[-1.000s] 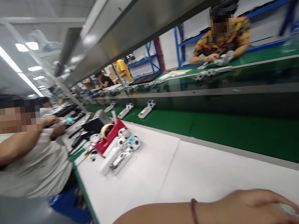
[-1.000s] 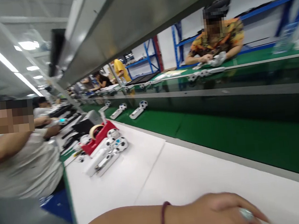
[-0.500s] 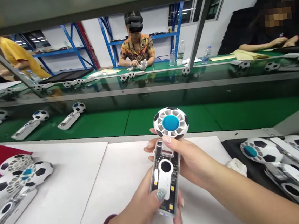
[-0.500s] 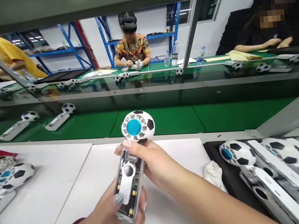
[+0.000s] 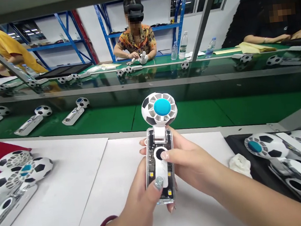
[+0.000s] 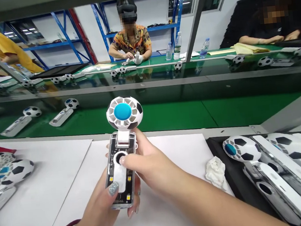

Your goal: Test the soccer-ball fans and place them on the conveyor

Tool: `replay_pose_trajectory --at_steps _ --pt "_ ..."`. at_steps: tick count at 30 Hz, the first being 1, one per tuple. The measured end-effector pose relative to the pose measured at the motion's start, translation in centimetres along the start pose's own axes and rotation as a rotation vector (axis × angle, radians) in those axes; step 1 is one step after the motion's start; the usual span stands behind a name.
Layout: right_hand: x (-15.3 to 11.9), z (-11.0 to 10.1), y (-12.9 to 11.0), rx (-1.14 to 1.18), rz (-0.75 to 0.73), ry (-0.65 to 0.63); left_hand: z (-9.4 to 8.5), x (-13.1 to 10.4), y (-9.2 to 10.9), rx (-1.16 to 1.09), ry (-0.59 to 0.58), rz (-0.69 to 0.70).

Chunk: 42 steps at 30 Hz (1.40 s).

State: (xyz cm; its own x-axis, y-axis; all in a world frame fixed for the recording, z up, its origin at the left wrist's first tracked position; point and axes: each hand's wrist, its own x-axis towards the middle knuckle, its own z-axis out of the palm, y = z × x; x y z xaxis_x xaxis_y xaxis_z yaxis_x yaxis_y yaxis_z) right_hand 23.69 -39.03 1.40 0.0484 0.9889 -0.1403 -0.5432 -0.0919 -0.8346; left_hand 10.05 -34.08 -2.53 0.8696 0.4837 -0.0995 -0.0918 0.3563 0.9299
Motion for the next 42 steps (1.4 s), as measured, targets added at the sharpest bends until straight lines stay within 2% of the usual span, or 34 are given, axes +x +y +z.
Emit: replay_pose_trajectory --at_steps 8,15,20,23,26,29,31,32,34,37,39,42 --pt "0.2 -0.2 0.5 -0.035 -0.045 0.025 0.0 0.0 -0.2 0.023 0.027 0.018" --pt "0.1 -0.3 0.4 -0.026 -0.040 -0.014 -0.2 -0.1 -0.3 0.080 0.023 0.029" --pt "1.1 -0.4 0.6 -0.059 -0.016 0.039 -0.5 0.9 -0.4 0.037 -0.012 -0.006" --pt "3.2 -2.7 0.8 -0.201 -0.154 0.218 -0.9 1.8 -1.2 -0.057 0.081 -0.069" --pt "5.9 -7.8 0.5 -0.465 -0.382 0.470 -1.3 2.2 -2.2 -0.043 0.162 -0.116" --pt "7.4 -13.6 -0.2 -1.042 -0.387 0.817 -1.3 2.0 -2.8 0.168 0.049 -0.155" --pt "7.3 -16.0 -0.3 -1.358 -0.299 1.019 -1.2 1.8 -3.0 0.361 -0.036 -0.164" --pt "7.0 -16.4 -0.2 -1.479 -0.263 1.075 -1.2 1.8 -3.1 0.452 -0.064 -0.157" --pt "6.4 -15.8 0.8 -1.691 -0.274 1.043 -1.4 1.9 -3.2 0.591 -0.102 -0.110" --pt "6.1 -12.4 3.3 -1.881 -0.426 0.734 -2.2 2.3 -3.1 0.784 -0.085 0.042" --pt "6.1 -9.8 5.2 -1.883 -0.486 0.498 -3.5 2.9 -2.5 0.988 0.031 0.186" --pt "6.0 -6.9 7.2 -1.816 -0.559 0.308 -7.0 4.5 -0.5 1.339 0.312 0.448"
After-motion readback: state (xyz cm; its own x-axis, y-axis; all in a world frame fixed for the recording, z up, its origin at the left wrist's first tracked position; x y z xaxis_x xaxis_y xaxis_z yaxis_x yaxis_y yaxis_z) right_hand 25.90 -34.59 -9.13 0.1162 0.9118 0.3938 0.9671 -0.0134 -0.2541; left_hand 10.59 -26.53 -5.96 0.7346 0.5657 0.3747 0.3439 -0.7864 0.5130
